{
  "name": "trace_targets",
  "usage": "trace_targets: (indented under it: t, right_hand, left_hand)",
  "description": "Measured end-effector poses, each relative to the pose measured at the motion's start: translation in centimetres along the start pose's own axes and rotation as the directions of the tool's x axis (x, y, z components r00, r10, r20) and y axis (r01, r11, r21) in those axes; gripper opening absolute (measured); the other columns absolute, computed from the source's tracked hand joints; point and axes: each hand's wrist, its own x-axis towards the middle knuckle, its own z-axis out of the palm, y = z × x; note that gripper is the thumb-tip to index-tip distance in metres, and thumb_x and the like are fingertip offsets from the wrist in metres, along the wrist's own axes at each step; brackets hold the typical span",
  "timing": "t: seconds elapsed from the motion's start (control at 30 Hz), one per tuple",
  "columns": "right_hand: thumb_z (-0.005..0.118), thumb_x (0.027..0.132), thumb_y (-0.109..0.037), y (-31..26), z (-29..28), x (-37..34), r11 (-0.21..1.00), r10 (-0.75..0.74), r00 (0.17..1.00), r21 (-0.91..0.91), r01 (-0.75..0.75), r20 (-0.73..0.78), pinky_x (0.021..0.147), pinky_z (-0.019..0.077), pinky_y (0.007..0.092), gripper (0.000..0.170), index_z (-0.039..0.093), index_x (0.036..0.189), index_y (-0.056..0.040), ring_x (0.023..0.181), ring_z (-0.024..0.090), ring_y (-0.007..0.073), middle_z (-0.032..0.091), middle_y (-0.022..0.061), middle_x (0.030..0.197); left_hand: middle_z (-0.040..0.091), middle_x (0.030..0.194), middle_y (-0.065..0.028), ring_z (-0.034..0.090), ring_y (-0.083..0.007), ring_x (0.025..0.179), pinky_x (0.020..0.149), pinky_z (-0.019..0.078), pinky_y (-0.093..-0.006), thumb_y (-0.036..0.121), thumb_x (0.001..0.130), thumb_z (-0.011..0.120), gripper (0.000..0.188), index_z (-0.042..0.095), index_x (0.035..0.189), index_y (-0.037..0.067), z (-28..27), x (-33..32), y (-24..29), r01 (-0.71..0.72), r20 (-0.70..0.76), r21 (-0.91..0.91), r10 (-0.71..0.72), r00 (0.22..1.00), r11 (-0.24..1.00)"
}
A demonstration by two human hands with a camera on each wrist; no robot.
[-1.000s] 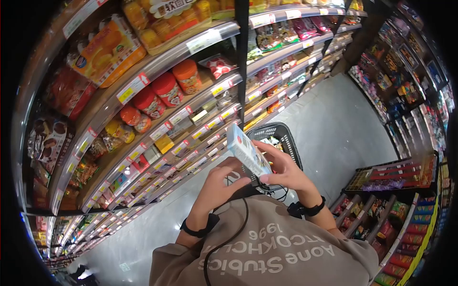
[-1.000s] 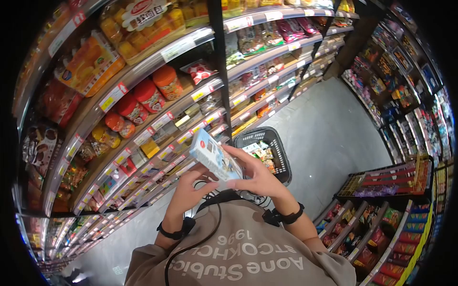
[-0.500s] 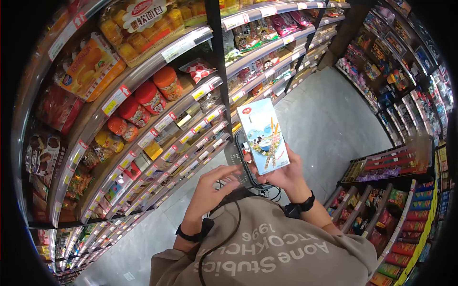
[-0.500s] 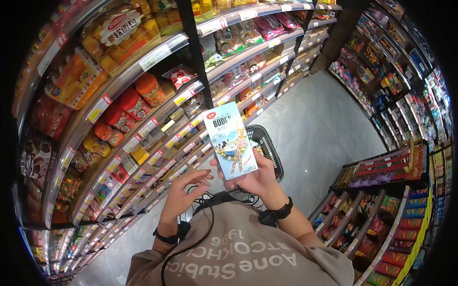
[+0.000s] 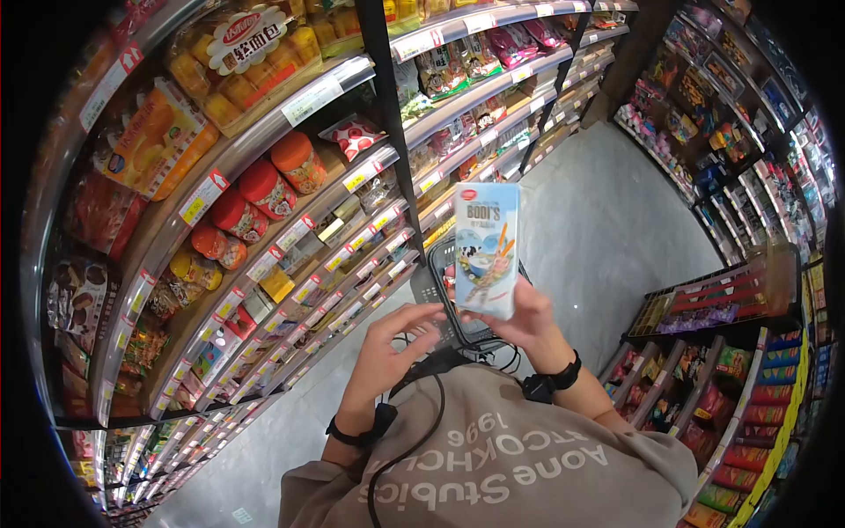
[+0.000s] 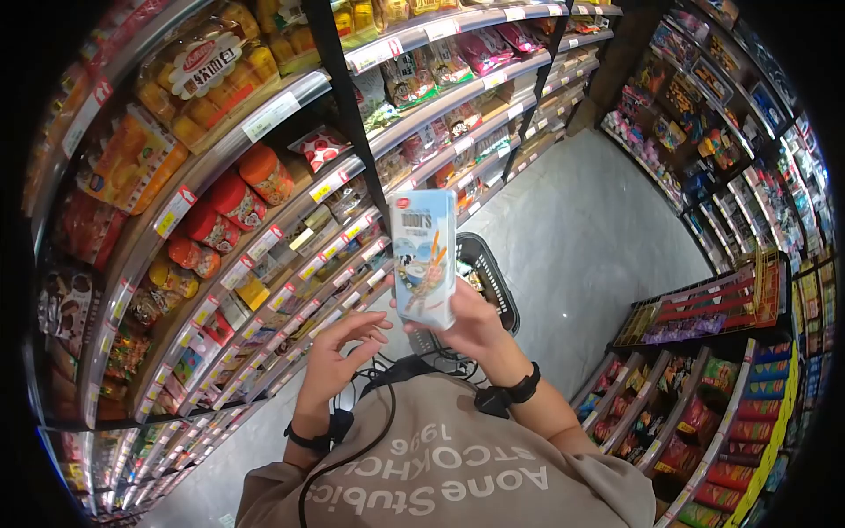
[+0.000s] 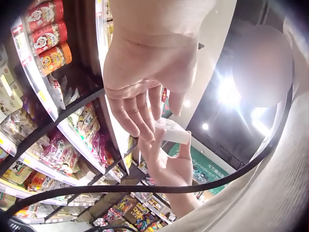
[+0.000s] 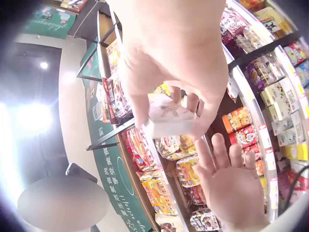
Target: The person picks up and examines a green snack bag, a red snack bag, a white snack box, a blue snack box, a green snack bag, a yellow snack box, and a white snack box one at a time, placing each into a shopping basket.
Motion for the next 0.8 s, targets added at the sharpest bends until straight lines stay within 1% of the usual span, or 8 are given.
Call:
trace_targets:
  t: [0.07,0.17,0.3,0.33,0.6,0.73,0.77,0.8]
  right_hand:
    - [0.088,0.074,-0.012,-0.1,0.0,0.2,0.993,0.011,0.997,-0.113,-0.020,-0.081,0.101,0.0505,0.0461,0.098,0.030,0.154,-0.0032,0.125,0.059,0.0306,0.049,0.0154,0.148]
    - [0.089,0.071,-0.006,-0.9,-1.4,0.4,0.955,0.007,1.000,-0.295,-0.008,-0.004,0.103,0.0494,0.0401,0.099,0.032,0.152,-0.0023,0.124,0.059,0.0252,0.051,0.0132,0.146]
    - [0.085,0.076,0.001,-2.5,-3.8,-0.2,0.866,0.017,0.979,-0.486,-0.116,-0.205,0.099,0.0506,0.0317,0.076,0.048,0.142,-0.0012,0.113,0.064,0.0151,0.065,0.0077,0.129]
    - [0.079,0.081,0.003,-2.9,-3.8,-0.2,0.867,-0.065,0.978,-0.496,-0.041,-0.196,0.100,0.0506,0.0328,0.064,0.053,0.139,-0.0001,0.112,0.065,0.0160,0.068,0.0072,0.124]
    - [0.072,0.084,0.003,-6.4,-14.0,-1.0,0.896,-0.168,0.944,-0.443,0.026,-0.283,0.101,0.0509,0.0364,0.064,0.047,0.142,0.0046,0.115,0.065,0.0206,0.067,0.0133,0.126]
    - [0.069,0.088,-0.003,-2.7,-29.6,-3.7,0.906,-0.079,0.766,-0.366,-0.212,-0.638,0.092,0.0525,0.0373,0.048,0.054,0.133,0.0017,0.103,0.067,0.0214,0.069,0.0124,0.118]
    - [0.068,0.088,-0.007,-0.2,-35.1,-6.3,0.793,-0.044,0.654,-0.425,-0.438,-0.755,0.089,0.0524,0.0392,0.041,0.058,0.127,0.0002,0.099,0.067,0.0223,0.069,0.0126,0.114]
    - [0.068,0.088,-0.011,2.5,-40.5,-9.6,0.554,-0.012,0.529,-0.446,-0.703,-0.848,0.086,0.0524,0.0411,0.034,0.063,0.121,-0.0013,0.096,0.067,0.0233,0.070,0.0128,0.109]
  left_hand:
    - [0.070,0.115,-0.0111,0.069,-0.0159,0.095,0.086,0.0529,-0.0292,0.002,0.091,0.068,0.042,0.063,0.132,0.002,0.3,0.2,0.4,-0.001,-0.002,-0.053,0.001,1.000,0.999]
    - [0.070,0.116,-0.0111,0.069,-0.0162,0.097,0.087,0.0529,-0.0294,0.002,0.091,0.068,0.042,0.062,0.133,0.002,0.4,0.2,0.7,0.017,0.009,-0.078,-0.017,1.000,0.997]
    - [0.071,0.114,-0.0115,0.069,-0.0161,0.098,0.087,0.0531,-0.0298,0.002,0.092,0.067,0.039,0.063,0.131,0.001,0.0,0.0,-0.2,0.047,-0.002,-0.105,-0.047,0.999,0.993]
    - [0.071,0.114,-0.0115,0.069,-0.0161,0.098,0.087,0.0531,-0.0299,0.002,0.092,0.067,0.038,0.064,0.131,0.001,-0.2,0.3,-0.3,0.046,-0.007,-0.118,-0.048,0.999,0.992]
    - [0.072,0.106,-0.0126,0.070,-0.0175,0.093,0.086,0.0535,-0.0308,0.002,0.094,0.065,0.031,0.066,0.124,-0.002,0.9,1.4,-0.1,0.079,-0.067,-0.163,-0.091,0.994,0.983]
    - [0.072,0.104,-0.0136,0.070,-0.0197,0.093,0.088,0.0534,-0.0319,0.003,0.094,0.065,0.029,0.066,0.122,-0.002,1.1,2.1,-0.7,0.088,-0.077,-0.148,-0.100,0.992,0.985]
    - [0.072,0.104,-0.0137,0.070,-0.0199,0.093,0.088,0.0533,-0.0320,0.003,0.093,0.066,0.030,0.066,0.122,-0.002,1.2,2.0,-0.9,0.096,-0.078,-0.147,-0.109,0.991,0.984]
    - [0.072,0.104,-0.0139,0.070,-0.0202,0.093,0.088,0.0533,-0.0322,0.003,0.093,0.066,0.029,0.066,0.122,-0.002,1.4,2.1,-0.8,0.119,-0.093,-0.127,-0.131,0.987,0.985]
